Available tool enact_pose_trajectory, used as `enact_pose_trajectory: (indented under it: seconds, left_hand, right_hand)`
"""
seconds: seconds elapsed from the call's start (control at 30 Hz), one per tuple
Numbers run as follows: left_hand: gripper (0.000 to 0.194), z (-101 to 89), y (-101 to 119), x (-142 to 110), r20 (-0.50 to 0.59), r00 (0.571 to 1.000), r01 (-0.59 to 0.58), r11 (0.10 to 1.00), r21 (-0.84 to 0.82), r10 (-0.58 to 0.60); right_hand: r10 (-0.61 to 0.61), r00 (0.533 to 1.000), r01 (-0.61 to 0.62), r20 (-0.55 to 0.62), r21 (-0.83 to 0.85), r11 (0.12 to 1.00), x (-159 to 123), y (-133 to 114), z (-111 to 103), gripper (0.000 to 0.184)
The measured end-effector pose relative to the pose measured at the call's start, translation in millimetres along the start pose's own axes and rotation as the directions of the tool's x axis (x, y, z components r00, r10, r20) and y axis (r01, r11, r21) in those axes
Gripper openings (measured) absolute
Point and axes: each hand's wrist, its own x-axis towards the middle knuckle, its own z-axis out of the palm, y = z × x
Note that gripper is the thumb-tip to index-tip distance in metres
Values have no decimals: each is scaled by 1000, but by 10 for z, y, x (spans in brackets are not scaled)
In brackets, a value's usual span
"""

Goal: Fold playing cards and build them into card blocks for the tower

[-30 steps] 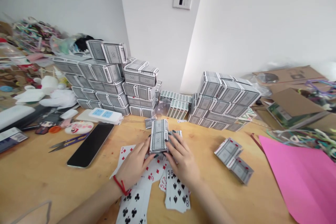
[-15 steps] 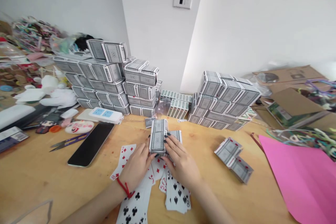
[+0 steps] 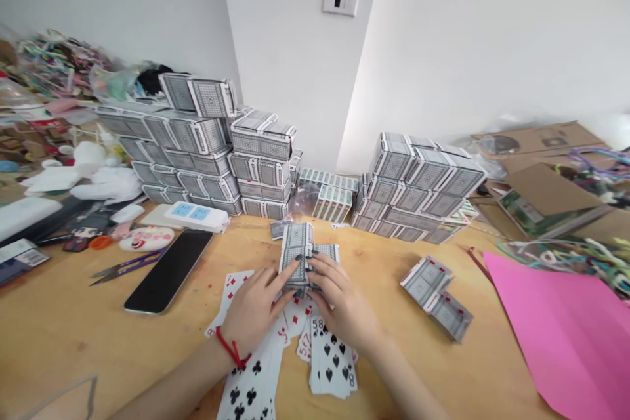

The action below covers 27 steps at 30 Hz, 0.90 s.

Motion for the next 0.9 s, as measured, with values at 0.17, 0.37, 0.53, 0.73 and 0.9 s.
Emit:
enact_pose_trajectory:
  seconds: [0.17,0.37,0.53,0.73,0.9]
  left_hand:
    - [47,-12,-4,11,12,1000,0,999,35,-1]
    - [47,-22,2,9,22,1000,2,1000,24,-2]
    - [47,-21,0,7,10,1000,2,1000,12,-3]
    - [46,-11,-7,8,2,1000,9,1000,-7,-9]
    - [45,-18,4,10,6,1000,24,999,-26,-24]
  right_hand:
    - [125,980,-133,-154,-49,990,-4,26,-136,30]
    - [513,857,-515,52,82,853,-18,180,-332,18]
    - [613,762,-642,207,122,757,-25,245,-298,28]
    - [608,768,-638,201,170,751,-41,230,-302,32]
    - [574,801,-597,171,164,785,-15,185,-350,31]
